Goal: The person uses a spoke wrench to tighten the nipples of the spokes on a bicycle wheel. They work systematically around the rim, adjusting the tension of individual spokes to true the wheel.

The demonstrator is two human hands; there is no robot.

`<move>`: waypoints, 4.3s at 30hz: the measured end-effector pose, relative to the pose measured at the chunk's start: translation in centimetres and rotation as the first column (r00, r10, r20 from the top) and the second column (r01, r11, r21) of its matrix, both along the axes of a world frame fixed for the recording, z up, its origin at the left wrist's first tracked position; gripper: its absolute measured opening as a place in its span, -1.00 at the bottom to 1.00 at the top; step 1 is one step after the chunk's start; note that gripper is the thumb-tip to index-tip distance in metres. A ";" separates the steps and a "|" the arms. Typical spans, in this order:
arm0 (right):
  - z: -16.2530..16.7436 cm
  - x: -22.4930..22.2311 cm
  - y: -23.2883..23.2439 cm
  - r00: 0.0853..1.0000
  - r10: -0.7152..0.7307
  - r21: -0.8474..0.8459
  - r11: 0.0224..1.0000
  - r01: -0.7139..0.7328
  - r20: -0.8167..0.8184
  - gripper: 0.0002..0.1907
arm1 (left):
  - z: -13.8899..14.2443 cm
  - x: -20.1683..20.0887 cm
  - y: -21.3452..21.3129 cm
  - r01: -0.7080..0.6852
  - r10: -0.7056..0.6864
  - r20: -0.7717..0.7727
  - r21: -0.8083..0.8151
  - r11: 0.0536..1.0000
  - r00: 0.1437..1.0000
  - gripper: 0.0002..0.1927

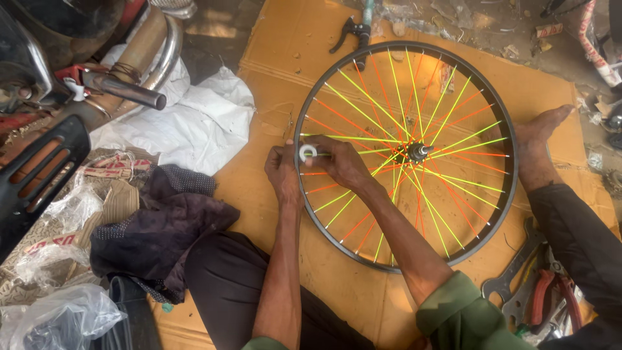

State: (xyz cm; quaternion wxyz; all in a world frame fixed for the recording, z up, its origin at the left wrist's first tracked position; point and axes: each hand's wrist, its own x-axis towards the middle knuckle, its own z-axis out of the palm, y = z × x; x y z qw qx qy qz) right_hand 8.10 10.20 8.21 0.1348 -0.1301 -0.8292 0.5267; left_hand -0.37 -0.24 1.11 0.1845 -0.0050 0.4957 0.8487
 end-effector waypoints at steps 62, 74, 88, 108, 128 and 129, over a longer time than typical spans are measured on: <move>0.0 -1.5 -0.5 0.939 -0.133 0.264 0.963 0.047 0.318 -0.66 | 0.5 -0.3 -0.1 0.037 -0.036 0.061 -0.014 0.999 0.997 -0.62; -1.2 -2.6 -1.4 0.878 -0.339 0.625 0.778 0.060 0.337 -0.82 | -0.3 -0.1 0.0 -0.008 0.007 -0.030 -0.046 0.999 1.000 -0.60; 0.7 -0.1 -1.9 0.994 -0.108 0.427 0.898 0.109 -0.025 -0.80 | 0.7 0.3 -0.1 -0.006 0.005 0.035 0.028 1.000 0.999 -0.64; 0.0 2.1 -3.3 0.979 -0.181 0.561 0.822 0.097 0.096 -0.68 | 1.1 -0.4 -0.1 0.037 -0.038 -0.007 -0.086 0.996 0.999 -0.65; -0.6 -3.5 0.1 0.838 -0.352 0.488 0.864 0.121 0.417 -0.70 | 0.1 0.0 -0.3 0.060 -0.067 -0.099 -0.067 0.996 0.993 -0.67; -0.5 -3.4 0.5 0.839 -0.314 0.421 0.900 0.113 0.445 -0.70 | 0.1 -0.1 -0.3 0.061 -0.065 -0.101 -0.035 0.998 0.993 -0.68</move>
